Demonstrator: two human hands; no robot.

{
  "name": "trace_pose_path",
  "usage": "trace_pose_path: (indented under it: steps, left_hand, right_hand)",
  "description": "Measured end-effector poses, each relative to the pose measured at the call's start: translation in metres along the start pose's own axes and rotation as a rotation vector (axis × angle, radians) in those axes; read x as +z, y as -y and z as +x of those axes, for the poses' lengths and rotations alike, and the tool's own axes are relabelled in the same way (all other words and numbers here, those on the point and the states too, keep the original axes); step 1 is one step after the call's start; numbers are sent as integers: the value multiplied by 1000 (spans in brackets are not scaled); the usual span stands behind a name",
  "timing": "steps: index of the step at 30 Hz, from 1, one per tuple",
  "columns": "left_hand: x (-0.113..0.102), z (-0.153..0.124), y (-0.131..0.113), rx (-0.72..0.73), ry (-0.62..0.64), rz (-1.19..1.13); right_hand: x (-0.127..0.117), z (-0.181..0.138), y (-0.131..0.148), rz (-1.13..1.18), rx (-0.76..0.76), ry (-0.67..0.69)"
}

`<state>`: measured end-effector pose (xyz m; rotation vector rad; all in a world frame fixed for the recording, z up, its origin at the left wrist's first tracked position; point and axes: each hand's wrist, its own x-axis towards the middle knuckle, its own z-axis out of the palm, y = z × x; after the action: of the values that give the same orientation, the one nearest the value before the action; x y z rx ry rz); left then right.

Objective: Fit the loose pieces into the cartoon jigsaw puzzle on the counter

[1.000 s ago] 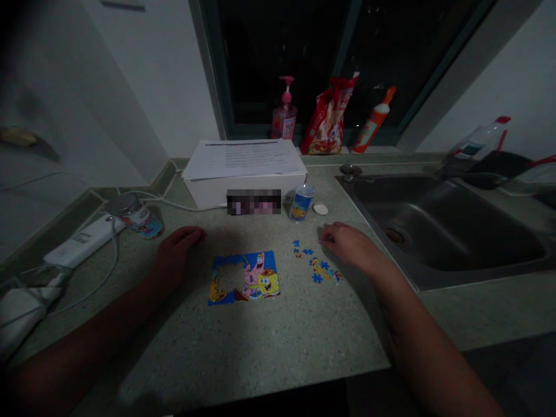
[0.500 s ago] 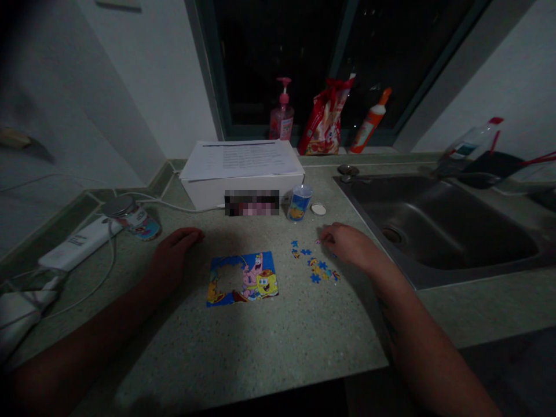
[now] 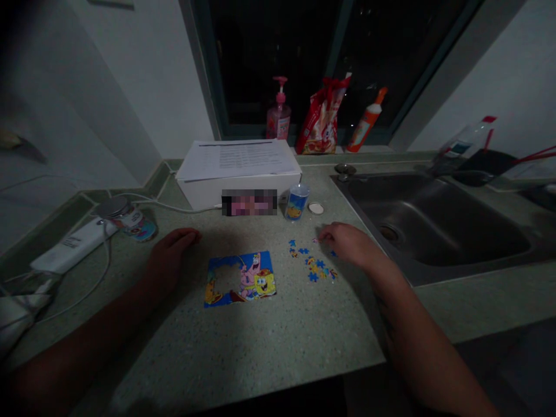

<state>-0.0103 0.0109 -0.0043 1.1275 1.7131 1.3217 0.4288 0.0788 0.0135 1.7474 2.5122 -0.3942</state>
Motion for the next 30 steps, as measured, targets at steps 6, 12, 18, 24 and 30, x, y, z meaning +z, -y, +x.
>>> trace_pose_path:
  steps: [6,12,18,24,30]
  left_hand:
    - [0,0,-2,-6,-5,27]
    - [-1,1,3,19,1,8]
    - [-2,2,1,11,-6,29]
    - [-1,1,0,-2,-5,42]
    - [-1,2,4,2,-16,18]
  right_hand:
    - [-14,-9,0,102,78,55]
    - [-22,-25,0,171,28,8]
    - [0,-57,0,210,50,-9]
    - [25,-87,20,281,69,-40]
    - [32,-98,25,319,81,-111]
